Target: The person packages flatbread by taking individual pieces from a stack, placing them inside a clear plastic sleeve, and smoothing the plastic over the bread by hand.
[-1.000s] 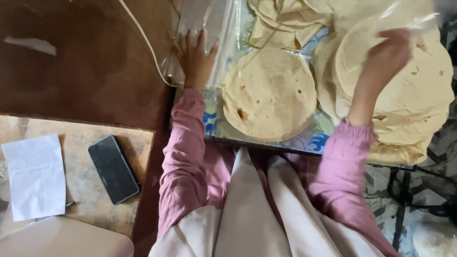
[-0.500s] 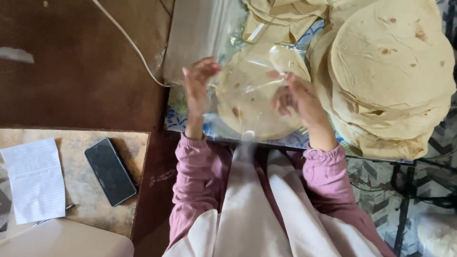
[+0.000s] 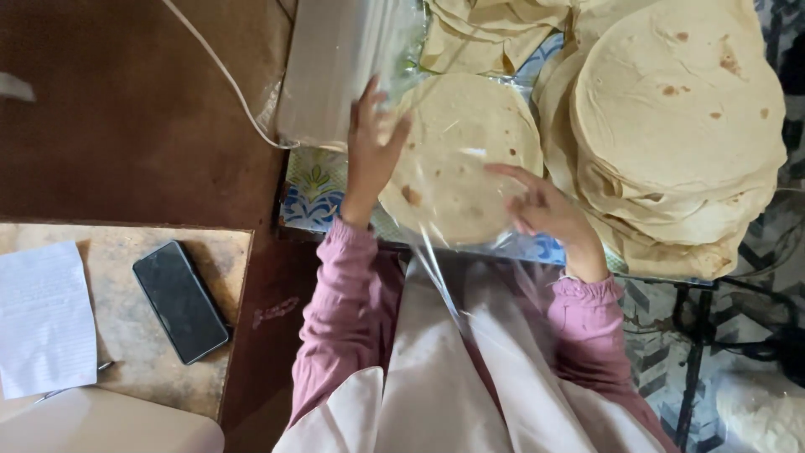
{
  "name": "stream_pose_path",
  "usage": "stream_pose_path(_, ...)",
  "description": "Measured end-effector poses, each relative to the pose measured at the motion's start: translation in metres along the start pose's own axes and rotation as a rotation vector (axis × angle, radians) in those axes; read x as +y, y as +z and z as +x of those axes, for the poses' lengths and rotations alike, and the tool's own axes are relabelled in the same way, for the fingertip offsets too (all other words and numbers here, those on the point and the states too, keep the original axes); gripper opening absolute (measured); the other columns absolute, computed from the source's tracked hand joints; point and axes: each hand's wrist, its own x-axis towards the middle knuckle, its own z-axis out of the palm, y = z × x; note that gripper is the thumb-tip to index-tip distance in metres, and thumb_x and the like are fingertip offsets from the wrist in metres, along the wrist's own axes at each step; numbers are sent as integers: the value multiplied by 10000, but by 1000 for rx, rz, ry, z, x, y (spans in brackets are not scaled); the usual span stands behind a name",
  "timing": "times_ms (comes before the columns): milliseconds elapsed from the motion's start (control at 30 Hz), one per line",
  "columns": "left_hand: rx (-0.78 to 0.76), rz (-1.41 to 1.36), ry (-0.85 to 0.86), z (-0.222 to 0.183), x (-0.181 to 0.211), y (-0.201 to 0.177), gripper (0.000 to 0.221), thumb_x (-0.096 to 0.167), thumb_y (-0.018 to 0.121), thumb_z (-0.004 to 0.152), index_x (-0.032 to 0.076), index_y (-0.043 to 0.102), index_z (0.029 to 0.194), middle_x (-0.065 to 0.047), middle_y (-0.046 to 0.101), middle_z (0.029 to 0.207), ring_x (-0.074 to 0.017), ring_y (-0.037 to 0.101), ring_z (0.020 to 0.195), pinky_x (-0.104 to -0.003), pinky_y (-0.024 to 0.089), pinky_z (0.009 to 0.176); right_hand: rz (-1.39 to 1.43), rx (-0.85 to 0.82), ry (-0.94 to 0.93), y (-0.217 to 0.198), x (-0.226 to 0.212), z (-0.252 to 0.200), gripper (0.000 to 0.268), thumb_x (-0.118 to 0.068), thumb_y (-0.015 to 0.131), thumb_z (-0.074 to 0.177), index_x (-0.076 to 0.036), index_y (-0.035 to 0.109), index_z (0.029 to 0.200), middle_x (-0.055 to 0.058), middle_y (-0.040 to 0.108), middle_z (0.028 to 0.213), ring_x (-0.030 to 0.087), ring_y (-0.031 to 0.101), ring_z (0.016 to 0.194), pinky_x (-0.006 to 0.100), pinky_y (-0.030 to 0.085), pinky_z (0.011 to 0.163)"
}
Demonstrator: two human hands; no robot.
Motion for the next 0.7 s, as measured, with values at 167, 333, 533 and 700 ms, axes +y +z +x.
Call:
stream_pose_path(167, -9, 1143, 251, 76, -33, -26, 788, 593, 650, 937, 315, 290, 1580, -179, 305, 1614, -387, 250, 1481, -651, 139, 1164, -209, 33, 35, 5, -1, -2, 498, -280, 679, 956, -116, 617, 1422, -52, 523, 607, 27, 407, 462, 209, 342, 432)
stream_pose_path(333, 30, 1156, 495, 148, -50, -45, 652, 498, 653, 1042, 298, 378, 1598, -209, 268, 1626, -441, 171, 1508, -681, 93, 1191, -139, 85, 12, 1, 18, -5, 376, -299, 572, 1060, -111, 717, 1352, -40, 537, 607, 34, 446, 479, 204, 380, 469)
stream_pose_path(533, 315, 1241, 597, 121, -14, -28, 384, 262, 649, 1125, 230, 590, 1504, -209, 512, 1480, -377, 458, 1371, -598, 368, 1166, -56, 325, -193, 11, -8, -10, 411, -333, 502, 1129, -47, 644, 1389, 98, 716, 990, 135, 674, 806, 269, 559, 675)
stream_pose_path(700, 64, 1, 166, -7, 6, 0, 550, 479, 402, 1127, 40, 664, 1331, -168, 725, 1251, -285, 715, 1064, -433, 586, 943, 271, 389, -350, 16, -25, -6, 586, -455, 478, 1124, -52, 459, 1550, 178, 727, 1198, 309, 747, 983, 390, 632, 753)
